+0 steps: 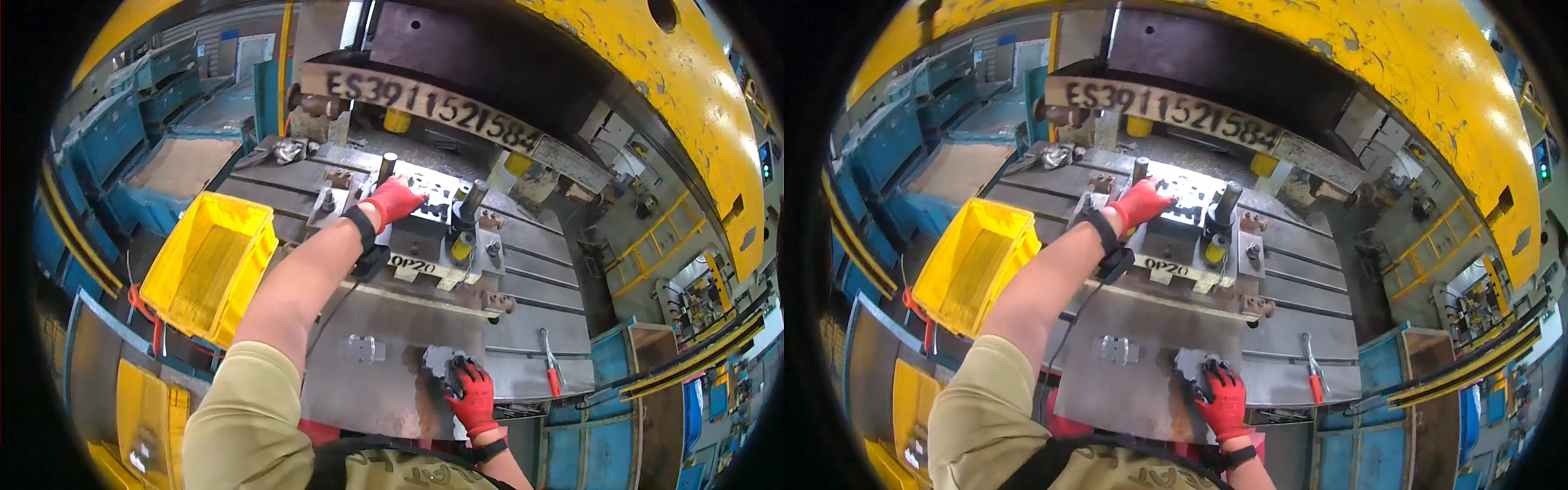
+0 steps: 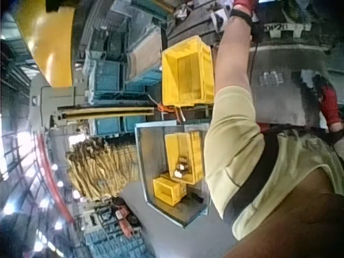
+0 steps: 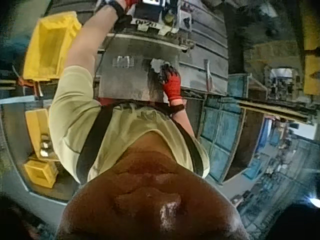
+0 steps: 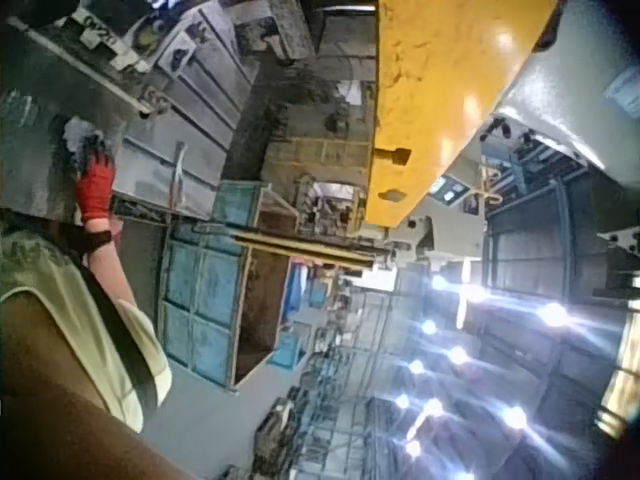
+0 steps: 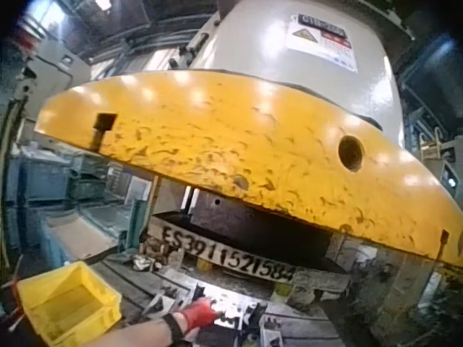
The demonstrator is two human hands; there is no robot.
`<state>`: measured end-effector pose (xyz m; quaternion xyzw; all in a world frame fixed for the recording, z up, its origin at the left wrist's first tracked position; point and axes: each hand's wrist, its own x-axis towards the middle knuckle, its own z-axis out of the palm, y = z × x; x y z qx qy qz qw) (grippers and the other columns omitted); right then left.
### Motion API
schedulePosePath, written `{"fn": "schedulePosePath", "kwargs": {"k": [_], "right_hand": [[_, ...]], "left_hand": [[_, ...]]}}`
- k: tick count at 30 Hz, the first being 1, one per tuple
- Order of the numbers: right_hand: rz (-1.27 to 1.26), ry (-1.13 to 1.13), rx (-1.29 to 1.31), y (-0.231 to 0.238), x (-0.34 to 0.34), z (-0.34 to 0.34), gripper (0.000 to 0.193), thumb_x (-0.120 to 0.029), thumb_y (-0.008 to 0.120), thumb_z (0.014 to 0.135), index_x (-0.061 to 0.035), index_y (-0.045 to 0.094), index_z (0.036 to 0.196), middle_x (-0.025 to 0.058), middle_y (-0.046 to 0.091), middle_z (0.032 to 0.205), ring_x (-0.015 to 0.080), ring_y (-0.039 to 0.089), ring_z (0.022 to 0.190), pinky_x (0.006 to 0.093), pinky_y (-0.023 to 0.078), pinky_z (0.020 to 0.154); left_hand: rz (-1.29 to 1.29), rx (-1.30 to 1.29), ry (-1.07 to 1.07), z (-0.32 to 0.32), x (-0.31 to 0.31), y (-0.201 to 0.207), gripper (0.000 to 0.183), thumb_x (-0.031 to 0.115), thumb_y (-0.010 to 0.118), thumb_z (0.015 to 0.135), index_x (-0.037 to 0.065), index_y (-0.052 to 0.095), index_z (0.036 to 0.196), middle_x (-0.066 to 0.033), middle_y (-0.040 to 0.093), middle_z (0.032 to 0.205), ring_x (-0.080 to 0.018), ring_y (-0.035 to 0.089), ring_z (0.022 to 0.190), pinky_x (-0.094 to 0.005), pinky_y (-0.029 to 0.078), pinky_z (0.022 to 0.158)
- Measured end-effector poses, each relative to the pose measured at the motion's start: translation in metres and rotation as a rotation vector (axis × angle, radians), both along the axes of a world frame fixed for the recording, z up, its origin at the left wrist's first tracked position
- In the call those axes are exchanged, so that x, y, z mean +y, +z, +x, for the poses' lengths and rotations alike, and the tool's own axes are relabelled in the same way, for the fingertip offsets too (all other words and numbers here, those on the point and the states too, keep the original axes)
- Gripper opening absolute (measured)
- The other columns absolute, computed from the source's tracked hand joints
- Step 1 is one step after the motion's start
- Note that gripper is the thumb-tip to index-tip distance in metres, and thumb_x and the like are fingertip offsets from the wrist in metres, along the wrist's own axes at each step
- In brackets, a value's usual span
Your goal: The operator places metal pieces into a press machine, cycles the press, removes the processed pieces, and performs secondary tasks like marking or adjusting with a screwdriver.
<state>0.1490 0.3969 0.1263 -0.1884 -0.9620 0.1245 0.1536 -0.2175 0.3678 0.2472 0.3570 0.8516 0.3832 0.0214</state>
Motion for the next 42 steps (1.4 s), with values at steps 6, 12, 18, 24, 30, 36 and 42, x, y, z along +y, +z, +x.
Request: {"fn": "schedulePosePath", "kwargs": {"k": [6,12,18,24,30,36,42], "right_hand": [[-0.046,-0.032,0.002,-0.001,-0.007,0.006,0.055,-0.025,0.069,0.051,-0.0136,0.052,0.102,0.0103,0.046,0.111,0.0314,0.038,0.103,0.0406,0.030,0.088],[-0.076,-0.027,0.006,0.006,-0.016,0.005,0.055,-0.024,0.070,0.050,-0.0127,0.052,0.101,0.0097,0.046,0.110,0.0306,0.038,0.103,0.0399,0.030,0.087],[-0.064,-0.037,-0.002,0.001,-0.013,0.004,0.055,-0.023,0.070,0.050,-0.0131,0.052,0.101,0.0097,0.046,0.110,0.0308,0.038,0.103,0.0396,0.030,0.087],[-0.048,-0.028,-0.019,0.006,-0.012,0.001,0.054,-0.024,0.069,0.051,-0.0122,0.052,0.101,0.0103,0.047,0.109,0.0318,0.039,0.102,0.0401,0.030,0.087],[-0.025,0.062,-0.048,0.020,-0.001,-0.005,0.049,-0.025,0.066,0.057,-0.0108,0.052,0.101,0.0104,0.048,0.107,0.0298,0.039,0.103,0.0399,0.028,0.089],[0.074,0.155,-0.142,0.044,0.012,-0.013,0.047,-0.023,0.063,0.059,-0.0094,0.050,0.103,0.0086,0.051,0.103,0.0258,0.043,0.100,0.0375,0.029,0.090],[0.246,0.124,-0.120,0.053,0.011,-0.021,0.043,-0.015,0.060,0.060,-0.0077,0.048,0.101,0.0083,0.053,0.099,0.0231,0.048,0.093,0.0336,0.034,0.086]], "left_hand": [[-0.116,0.054,0.138,-0.001,0.034,0.007,0.030,0.026,0.046,0.074,0.002,0.056,0.088,-0.0190,0.054,0.094,-0.0304,0.053,0.087,-0.0347,0.042,0.076],[-0.289,0.425,-0.020,-0.033,0.037,0.001,0.030,0.027,0.039,0.077,0.006,0.060,0.078,-0.0151,0.057,0.085,-0.0297,0.055,0.081,-0.0362,0.043,0.071],[-0.244,0.358,0.120,-0.034,0.038,-0.009,0.026,0.027,0.042,0.076,0.007,0.059,0.082,-0.0153,0.058,0.084,-0.0303,0.055,0.081,-0.0369,0.044,0.069],[0.277,0.112,0.183,-0.018,0.012,0.007,0.025,0.026,0.055,0.069,0.005,0.055,0.083,-0.0173,0.057,0.081,-0.0309,0.055,0.079,-0.0363,0.044,0.067],[0.275,-0.218,-0.173,0.034,-0.084,-0.044,0.023,0.021,0.058,0.068,0.002,0.054,0.081,-0.0158,0.057,0.075,-0.0283,0.055,0.072,-0.0330,0.042,0.061],[0.108,-0.339,-0.099,0.113,-0.173,-0.104,0.022,0.017,0.058,0.066,0.004,0.053,0.083,-0.0157,0.057,0.076,-0.0294,0.054,0.075,-0.0347,0.042,0.062],[-0.160,0.159,0.187,0.152,-0.180,-0.136,0.046,0.025,0.063,0.063,0.016,0.047,0.105,-0.0155,0.046,0.107,-0.0286,0.049,0.092,-0.0369,0.042,0.074]]}}
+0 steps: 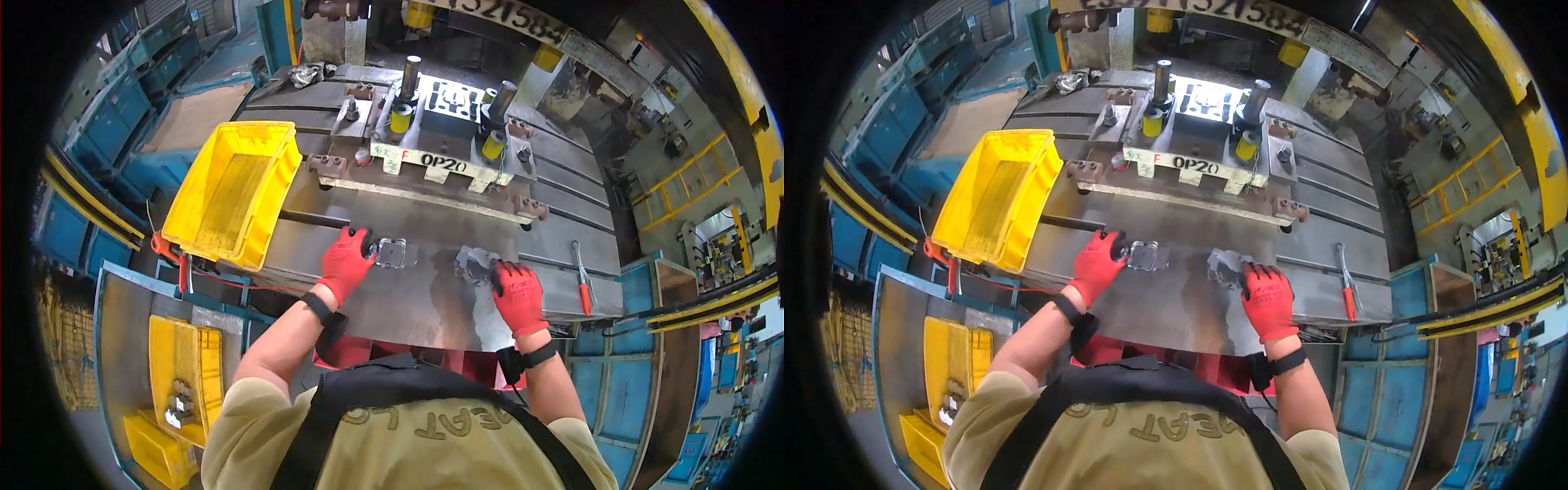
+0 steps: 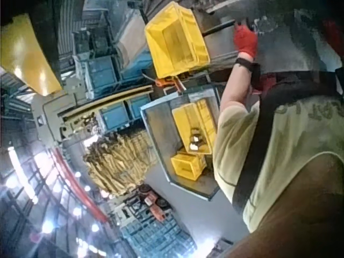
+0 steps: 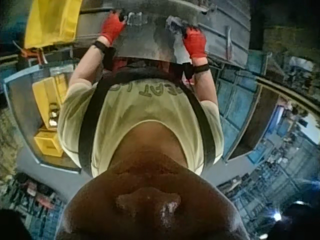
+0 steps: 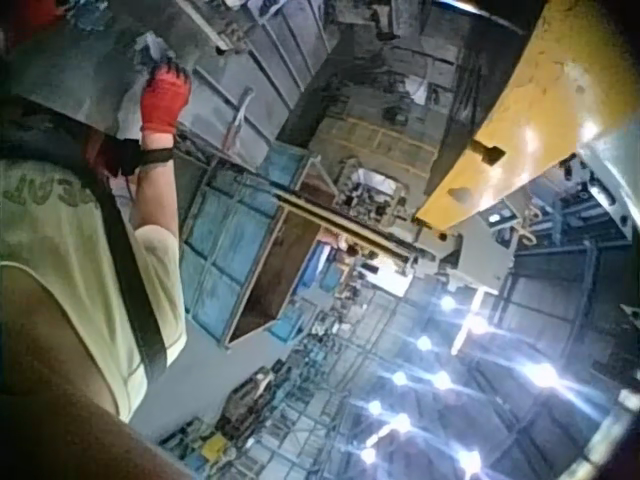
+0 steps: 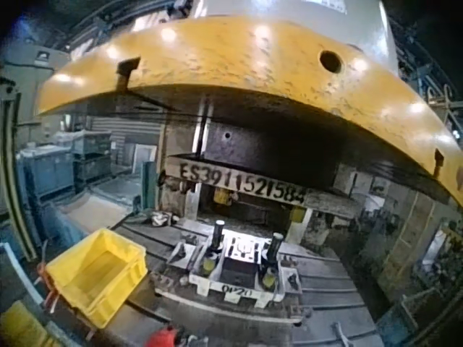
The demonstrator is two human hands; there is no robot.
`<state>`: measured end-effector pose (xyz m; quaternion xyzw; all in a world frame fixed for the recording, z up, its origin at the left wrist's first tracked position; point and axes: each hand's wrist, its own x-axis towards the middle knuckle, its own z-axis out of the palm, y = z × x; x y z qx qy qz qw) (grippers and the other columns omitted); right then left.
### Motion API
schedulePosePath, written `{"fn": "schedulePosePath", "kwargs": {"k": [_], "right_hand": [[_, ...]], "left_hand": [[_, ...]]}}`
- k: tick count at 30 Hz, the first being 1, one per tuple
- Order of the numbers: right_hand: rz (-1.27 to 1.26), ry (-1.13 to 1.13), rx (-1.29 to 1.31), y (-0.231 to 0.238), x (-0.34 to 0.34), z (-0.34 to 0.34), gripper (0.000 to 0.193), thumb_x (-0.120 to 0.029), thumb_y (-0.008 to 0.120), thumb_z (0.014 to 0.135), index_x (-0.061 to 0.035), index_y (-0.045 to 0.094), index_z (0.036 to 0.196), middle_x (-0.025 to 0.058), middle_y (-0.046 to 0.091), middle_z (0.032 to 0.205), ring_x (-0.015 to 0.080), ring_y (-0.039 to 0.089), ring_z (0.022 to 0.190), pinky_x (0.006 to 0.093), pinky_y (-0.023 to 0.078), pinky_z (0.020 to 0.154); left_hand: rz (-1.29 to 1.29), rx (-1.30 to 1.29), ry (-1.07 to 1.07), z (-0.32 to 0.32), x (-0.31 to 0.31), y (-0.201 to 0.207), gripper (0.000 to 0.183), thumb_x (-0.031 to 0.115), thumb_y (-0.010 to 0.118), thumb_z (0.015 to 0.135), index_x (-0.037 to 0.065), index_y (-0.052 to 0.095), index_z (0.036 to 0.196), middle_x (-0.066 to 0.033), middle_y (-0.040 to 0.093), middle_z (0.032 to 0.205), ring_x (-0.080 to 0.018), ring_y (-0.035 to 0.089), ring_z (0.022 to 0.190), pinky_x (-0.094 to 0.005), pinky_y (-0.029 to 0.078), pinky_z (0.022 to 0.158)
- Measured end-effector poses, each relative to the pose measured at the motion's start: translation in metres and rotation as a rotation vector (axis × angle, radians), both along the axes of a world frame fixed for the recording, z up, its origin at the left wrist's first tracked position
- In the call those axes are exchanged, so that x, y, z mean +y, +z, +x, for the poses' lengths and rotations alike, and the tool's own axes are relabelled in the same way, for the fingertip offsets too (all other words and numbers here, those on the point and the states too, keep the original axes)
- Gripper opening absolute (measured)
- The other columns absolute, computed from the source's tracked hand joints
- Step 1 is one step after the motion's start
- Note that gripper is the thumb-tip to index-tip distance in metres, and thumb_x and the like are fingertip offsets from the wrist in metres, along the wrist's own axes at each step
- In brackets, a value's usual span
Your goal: The operator places metal pieces into a press machine, cycles the press, removes the processed pieces, and performs secondary tasks like marking or adjusting with a screwdriver.
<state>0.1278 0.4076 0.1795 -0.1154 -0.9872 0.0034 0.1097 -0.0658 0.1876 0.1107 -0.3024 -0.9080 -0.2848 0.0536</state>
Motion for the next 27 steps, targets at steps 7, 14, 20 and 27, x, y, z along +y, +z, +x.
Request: {"fn": "schedulePosePath", "kwargs": {"k": [7,14,20,27], "right_hand": [[-0.094,-0.083,0.075,0.020,0.008,-0.022,0.038,-0.014,0.059,0.061,-0.0096,0.051,0.098,0.0071,0.055,0.095,0.0242,0.050,0.089,0.0339,0.037,0.082],[0.003,0.171,0.396,0.059,0.036,-0.090,0.033,-0.008,0.057,0.060,-0.0083,0.053,0.093,0.0085,0.056,0.093,0.0254,0.051,0.088,0.0335,0.040,0.076],[0.072,0.120,0.529,0.080,0.084,-0.177,0.030,-0.010,0.057,0.061,-0.0098,0.055,0.091,0.0062,0.056,0.095,0.0242,0.051,0.089,0.0334,0.039,0.078],[0.120,0.077,0.525,0.059,0.097,-0.248,0.024,-0.014,0.056,0.061,-0.0116,0.057,0.086,0.0041,0.055,0.098,0.0230,0.049,0.095,0.0351,0.035,0.085]], "left_hand": [[0.037,-0.091,0.005,0.002,0.005,0.001,0.045,0.027,0.063,0.062,0.017,0.048,0.104,-0.0141,0.044,0.101,-0.0294,0.050,0.088,-0.0360,0.043,0.072],[0.208,-0.040,-0.004,0.003,-0.002,-0.001,0.051,0.026,0.063,0.064,0.009,0.044,0.108,-0.0164,0.043,0.105,-0.0314,0.048,0.091,-0.0373,0.041,0.076],[0.596,-0.777,-0.023,0.013,-0.064,0.003,0.026,0.019,0.055,0.075,0.004,0.051,0.095,-0.0076,0.054,0.085,-0.0186,0.053,0.077,-0.0274,0.042,0.069],[0.636,-1.110,0.150,0.039,-0.168,-0.005,0.015,0.016,0.050,0.079,0.002,0.054,0.084,-0.0020,0.056,0.074,-0.0092,0.052,0.065,-0.0216,0.042,0.055]]}}
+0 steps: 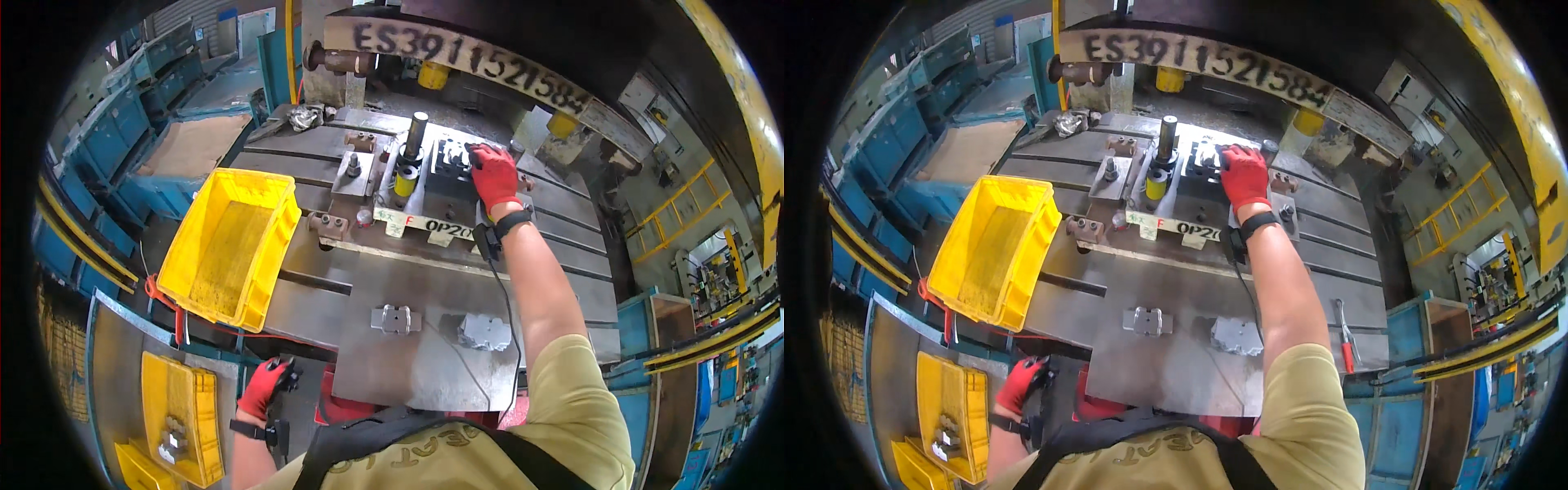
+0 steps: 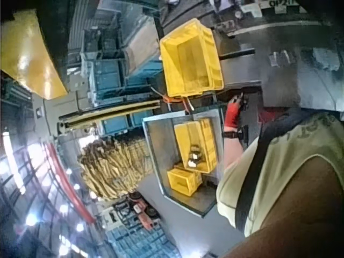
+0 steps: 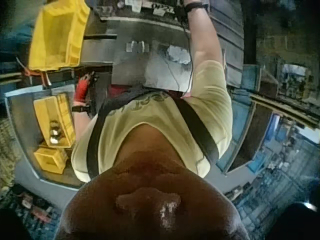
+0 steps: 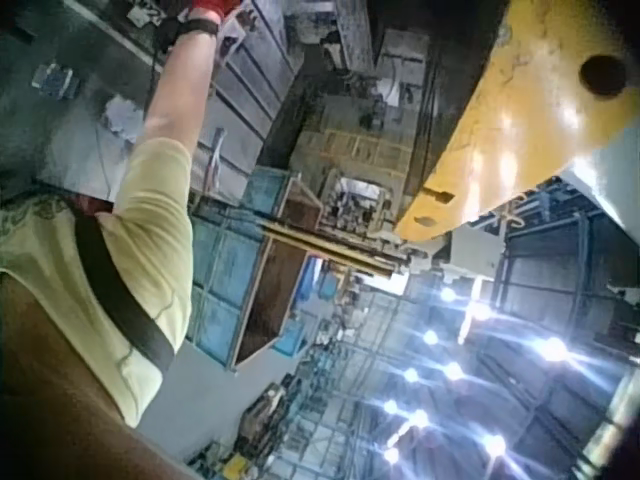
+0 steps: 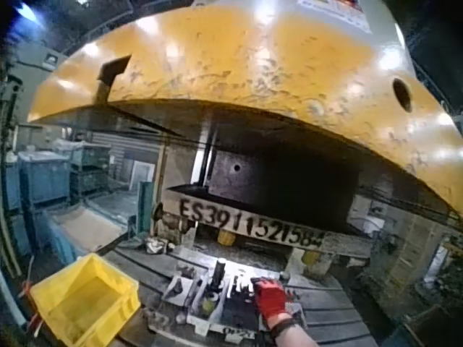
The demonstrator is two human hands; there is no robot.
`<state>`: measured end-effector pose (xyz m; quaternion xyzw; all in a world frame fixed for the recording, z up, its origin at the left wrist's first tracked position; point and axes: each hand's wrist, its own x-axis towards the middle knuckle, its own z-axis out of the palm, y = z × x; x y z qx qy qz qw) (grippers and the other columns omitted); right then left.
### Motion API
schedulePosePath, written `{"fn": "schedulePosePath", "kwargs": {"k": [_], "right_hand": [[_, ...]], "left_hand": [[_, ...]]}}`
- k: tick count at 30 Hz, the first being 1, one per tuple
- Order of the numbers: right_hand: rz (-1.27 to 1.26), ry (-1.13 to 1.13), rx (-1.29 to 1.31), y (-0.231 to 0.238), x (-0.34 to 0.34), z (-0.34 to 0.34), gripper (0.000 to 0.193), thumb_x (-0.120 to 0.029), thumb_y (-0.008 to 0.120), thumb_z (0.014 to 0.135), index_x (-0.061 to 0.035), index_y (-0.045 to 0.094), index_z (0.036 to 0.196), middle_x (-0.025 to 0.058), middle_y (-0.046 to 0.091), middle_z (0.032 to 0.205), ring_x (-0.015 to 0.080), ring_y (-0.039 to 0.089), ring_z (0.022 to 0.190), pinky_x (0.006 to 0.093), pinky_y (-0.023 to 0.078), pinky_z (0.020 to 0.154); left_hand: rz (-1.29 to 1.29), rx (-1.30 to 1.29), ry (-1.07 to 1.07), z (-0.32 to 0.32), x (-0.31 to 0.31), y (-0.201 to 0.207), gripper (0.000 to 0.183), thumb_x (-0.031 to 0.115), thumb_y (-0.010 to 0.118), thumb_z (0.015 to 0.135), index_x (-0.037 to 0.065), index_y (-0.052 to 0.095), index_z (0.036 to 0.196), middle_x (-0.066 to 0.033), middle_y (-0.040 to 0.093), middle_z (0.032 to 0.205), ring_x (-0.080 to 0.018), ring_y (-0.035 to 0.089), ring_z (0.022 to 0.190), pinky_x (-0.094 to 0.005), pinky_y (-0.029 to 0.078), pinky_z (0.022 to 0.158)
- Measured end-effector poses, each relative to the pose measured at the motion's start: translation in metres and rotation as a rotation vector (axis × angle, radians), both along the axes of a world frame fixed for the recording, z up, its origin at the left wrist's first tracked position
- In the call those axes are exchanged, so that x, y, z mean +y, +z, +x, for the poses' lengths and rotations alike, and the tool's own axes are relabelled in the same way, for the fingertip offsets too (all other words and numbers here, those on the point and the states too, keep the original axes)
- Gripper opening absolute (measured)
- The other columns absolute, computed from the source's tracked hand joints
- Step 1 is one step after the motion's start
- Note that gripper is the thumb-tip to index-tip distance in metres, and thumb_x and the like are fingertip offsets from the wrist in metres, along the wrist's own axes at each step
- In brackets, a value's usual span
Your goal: The operator places metal pieces into a press machine, cycles the press, removes the processed pieces, and performs secondary tasks like marking or adjusting with a screwdriver.
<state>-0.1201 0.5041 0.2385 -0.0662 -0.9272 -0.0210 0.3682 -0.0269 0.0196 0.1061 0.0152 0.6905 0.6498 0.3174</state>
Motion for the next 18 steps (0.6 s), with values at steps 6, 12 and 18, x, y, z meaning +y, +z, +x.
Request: {"fn": "schedulePosePath", "kwargs": {"k": [6,12,18], "right_hand": [[-0.035,-0.016,-0.128,-0.013,0.002,-0.007,0.030,-0.032,0.050,0.072,-0.0123,0.055,0.094,0.0054,0.050,0.109,0.0229,0.039,0.108,0.0369,0.025,0.093],[-0.089,-0.080,-0.399,-0.004,-0.018,-0.003,0.046,-0.044,0.043,0.075,-0.0110,0.049,0.106,0.0079,0.046,0.112,0.0229,0.035,0.112,0.0399,0.022,0.093],[-0.086,-0.004,-0.361,-0.004,-0.010,0.027,0.048,-0.041,0.046,0.074,-0.0081,0.046,0.109,0.0111,0.046,0.111,0.0257,0.037,0.109,0.0401,0.024,0.092]], "left_hand": [[-0.179,-0.191,0.158,0.033,-0.041,-0.063,0.016,0.013,0.053,0.076,0.000,0.055,0.086,-0.0076,0.057,0.075,-0.0149,0.055,0.063,-0.0266,0.046,0.051],[-0.151,-0.289,0.050,0.036,-0.026,-0.095,0.018,0.014,0.056,0.074,-0.001,0.056,0.085,-0.0092,0.057,0.076,-0.0170,0.054,0.063,-0.0277,0.047,0.052],[-0.255,-0.083,-0.120,0.018,-0.011,-0.090,0.022,0.019,0.058,0.073,0.000,0.057,0.083,-0.0074,0.057,0.074,-0.0157,0.054,0.060,-0.0270,0.045,0.051]]}}
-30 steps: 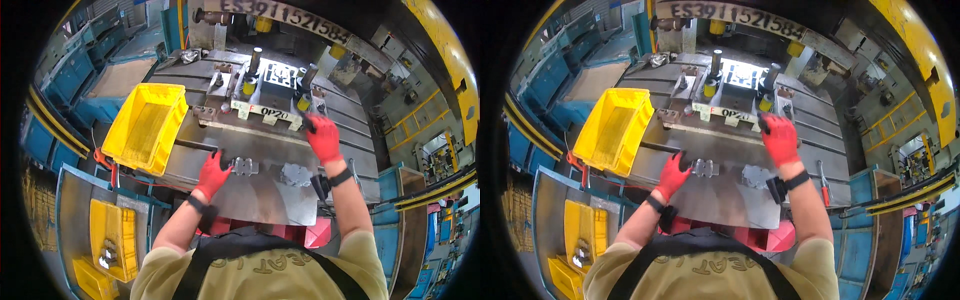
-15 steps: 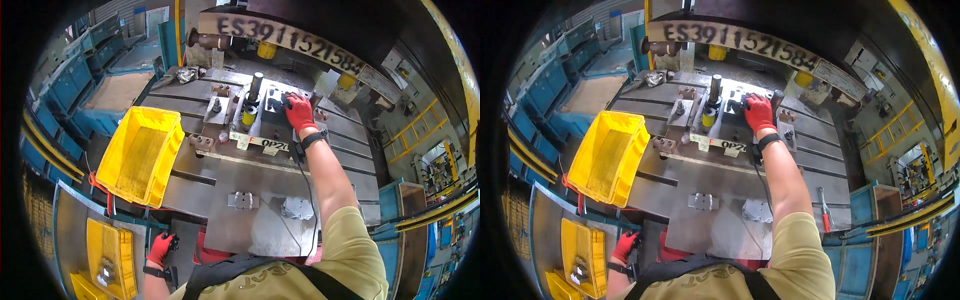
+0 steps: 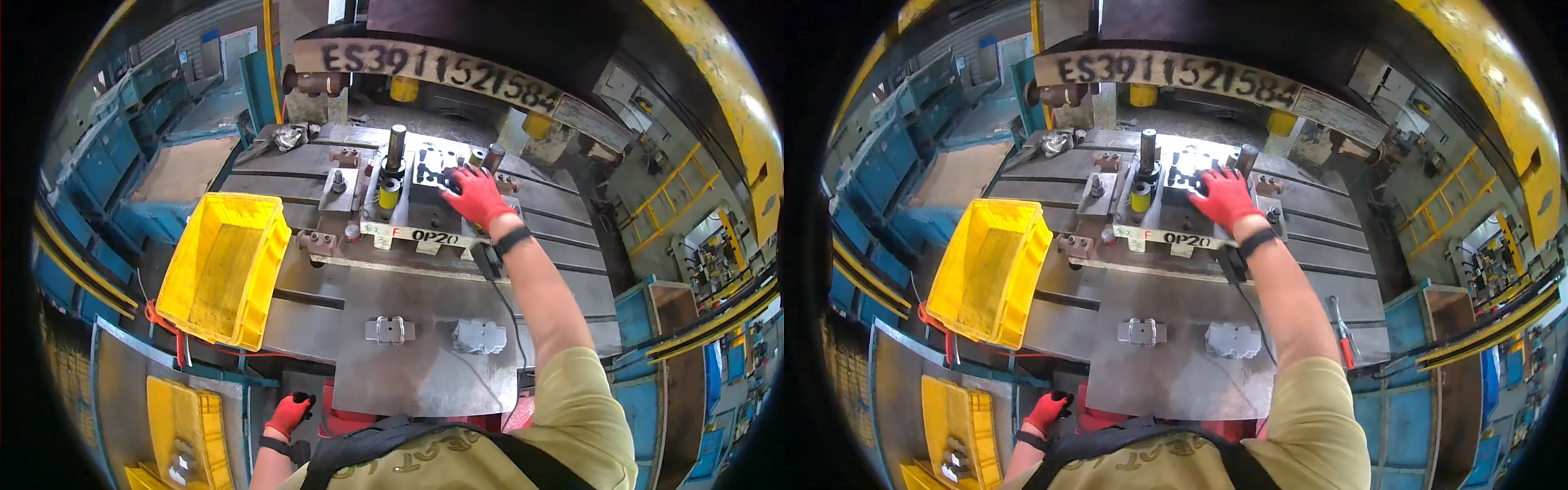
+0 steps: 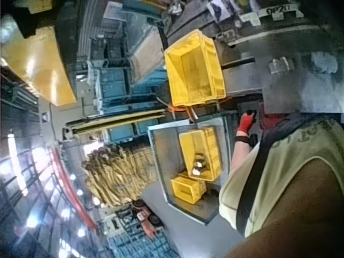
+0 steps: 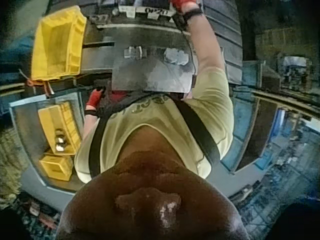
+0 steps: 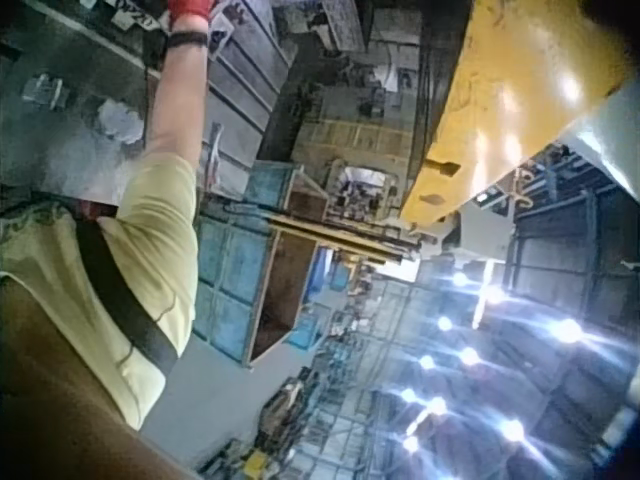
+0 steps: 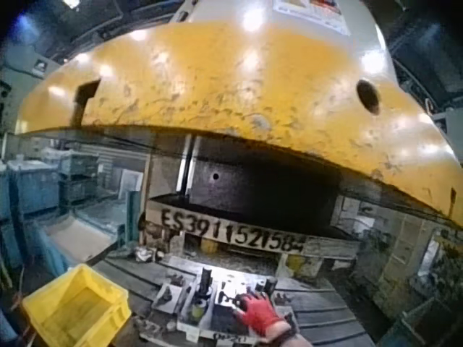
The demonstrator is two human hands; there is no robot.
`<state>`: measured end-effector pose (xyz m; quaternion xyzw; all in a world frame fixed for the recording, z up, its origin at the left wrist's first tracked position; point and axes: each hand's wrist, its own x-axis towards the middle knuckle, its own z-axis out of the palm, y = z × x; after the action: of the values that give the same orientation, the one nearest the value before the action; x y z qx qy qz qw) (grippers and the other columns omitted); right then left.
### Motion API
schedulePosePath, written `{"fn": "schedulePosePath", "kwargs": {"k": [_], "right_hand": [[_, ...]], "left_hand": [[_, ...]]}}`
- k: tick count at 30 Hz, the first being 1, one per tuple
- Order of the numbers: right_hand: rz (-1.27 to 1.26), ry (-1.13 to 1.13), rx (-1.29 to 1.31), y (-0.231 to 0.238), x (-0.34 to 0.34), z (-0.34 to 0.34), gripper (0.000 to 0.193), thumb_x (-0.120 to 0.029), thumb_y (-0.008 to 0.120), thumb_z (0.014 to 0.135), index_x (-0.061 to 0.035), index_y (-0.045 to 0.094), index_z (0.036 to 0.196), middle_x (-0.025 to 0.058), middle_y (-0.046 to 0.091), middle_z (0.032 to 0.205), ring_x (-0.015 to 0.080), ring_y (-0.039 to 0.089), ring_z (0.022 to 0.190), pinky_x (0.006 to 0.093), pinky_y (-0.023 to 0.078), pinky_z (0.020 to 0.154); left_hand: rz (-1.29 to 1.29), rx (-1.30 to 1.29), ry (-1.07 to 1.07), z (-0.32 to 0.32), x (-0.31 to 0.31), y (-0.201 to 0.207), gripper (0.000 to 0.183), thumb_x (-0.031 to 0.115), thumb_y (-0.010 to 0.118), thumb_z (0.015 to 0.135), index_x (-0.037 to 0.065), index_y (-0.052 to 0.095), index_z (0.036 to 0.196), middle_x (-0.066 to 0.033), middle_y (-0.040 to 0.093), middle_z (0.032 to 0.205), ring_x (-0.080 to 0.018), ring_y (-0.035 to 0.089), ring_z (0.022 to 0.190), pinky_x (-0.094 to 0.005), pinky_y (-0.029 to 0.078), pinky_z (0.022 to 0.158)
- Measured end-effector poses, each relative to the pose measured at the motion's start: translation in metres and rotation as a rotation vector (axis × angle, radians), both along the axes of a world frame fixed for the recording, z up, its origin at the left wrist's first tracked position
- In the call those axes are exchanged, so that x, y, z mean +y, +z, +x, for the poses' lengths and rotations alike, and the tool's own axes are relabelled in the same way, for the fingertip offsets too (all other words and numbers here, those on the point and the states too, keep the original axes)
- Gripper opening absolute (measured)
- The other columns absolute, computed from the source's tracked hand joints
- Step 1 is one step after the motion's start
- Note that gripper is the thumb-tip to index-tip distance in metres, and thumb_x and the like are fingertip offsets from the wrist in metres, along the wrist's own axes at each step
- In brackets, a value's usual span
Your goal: The operator places metal pieces into a press machine, cycles the press, removes the processed pieces, and performs secondary tasks like marking or adjusting with a screwdriver.
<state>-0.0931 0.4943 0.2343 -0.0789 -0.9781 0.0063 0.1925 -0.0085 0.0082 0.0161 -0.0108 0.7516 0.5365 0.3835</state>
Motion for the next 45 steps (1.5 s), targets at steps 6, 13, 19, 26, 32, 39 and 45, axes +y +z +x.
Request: {"fn": "schedulePosePath", "kwargs": {"k": [6,13,19,26,32,39,45], "right_hand": [[-0.342,-0.030,0.031,0.002,-0.030,0.150,0.039,-0.028,0.056,0.071,-0.0029,0.051,0.100,0.0154,0.053,0.098,0.0284,0.047,0.095,0.0344,0.037,0.081],[-0.823,-0.888,0.294,-0.115,-0.023,0.353,0.037,-0.028,0.054,0.075,0.0057,0.053,0.090,0.0202,0.056,0.085,0.0270,0.054,0.077,0.0335,0.040,0.066],[-1.767,-0.836,0.010,-0.213,-0.082,0.428,0.042,-0.036,0.040,0.081,-0.0016,0.049,0.103,0.0132,0.054,0.099,0.0242,0.053,0.085,0.0332,0.043,0.072],[-1.776,-0.801,-0.081,-0.230,-0.092,0.409,0.039,-0.034,0.042,0.080,-0.0023,0.050,0.102,0.0121,0.054,0.098,0.0230,0.053,0.084,0.0323,0.043,0.071],[-1.741,-0.778,-0.097,-0.227,-0.085,0.408,0.037,-0.032,0.044,0.080,-0.0029,0.050,0.102,0.0111,0.055,0.097,0.0219,0.053,0.083,0.0316,0.043,0.071],[-1.723,-0.745,-0.111,-0.226,-0.080,0.400,0.034,-0.029,0.045,0.079,-0.0035,0.051,0.101,0.0100,0.055,0.095,0.0207,0.053,0.082,0.0307,0.043,0.070],[-1.727,-0.709,-0.132,-0.227,-0.078,0.382,0.032,-0.027,0.047,0.079,-0.0041,0.052,0.101,0.0091,0.056,0.094,0.0197,0.054,0.082,0.0300,0.043,0.069]], "left_hand": [[-0.093,-0.178,0.001,0.010,-0.029,-0.052,0.030,0.028,0.053,0.077,0.001,0.054,0.091,-0.0075,0.055,0.086,-0.0159,0.053,0.073,-0.0274,0.044,0.057],[0.268,-0.238,-0.149,0.029,0.007,-0.032,0.033,0.028,0.048,0.081,0.005,0.047,0.104,-0.0070,0.050,0.100,-0.0167,0.048,0.090,-0.0296,0.041,0.073],[0.177,0.129,-0.183,0.024,0.015,-0.070,0.034,0.027,0.047,0.081,0.006,0.045,0.107,-0.0064,0.049,0.103,-0.0171,0.046,0.094,-0.0302,0.039,0.076],[0.083,0.310,-0.183,0.018,0.012,-0.101,0.035,0.027,0.046,0.081,0.007,0.043,0.110,-0.0057,0.048,0.107,-0.0175,0.045,0.097,-0.0310,0.036,0.079],[0.048,0.391,-0.215,0.014,0.019,-0.116,0.036,0.026,0.045,0.081,0.009,0.041,0.112,-0.0051,0.047,0.110,-0.0178,0.043,0.100,-0.0317,0.034,0.082],[0.008,0.488,-0.306,0.005,0.018,-0.132,0.037,0.025,0.044,0.081,0.010,0.040,0.115,-0.0045,0.045,0.113,-0.0182,0.042,0.104,-0.0324,0.031,0.086],[0.032,0.621,-0.412,0.010,0.024,-0.127,0.038,0.025,0.042,0.081,0.012,0.038,0.117,-0.0033,0.044,0.116,-0.0189,0.039,0.108,-0.0334,0.027,0.089]]}}
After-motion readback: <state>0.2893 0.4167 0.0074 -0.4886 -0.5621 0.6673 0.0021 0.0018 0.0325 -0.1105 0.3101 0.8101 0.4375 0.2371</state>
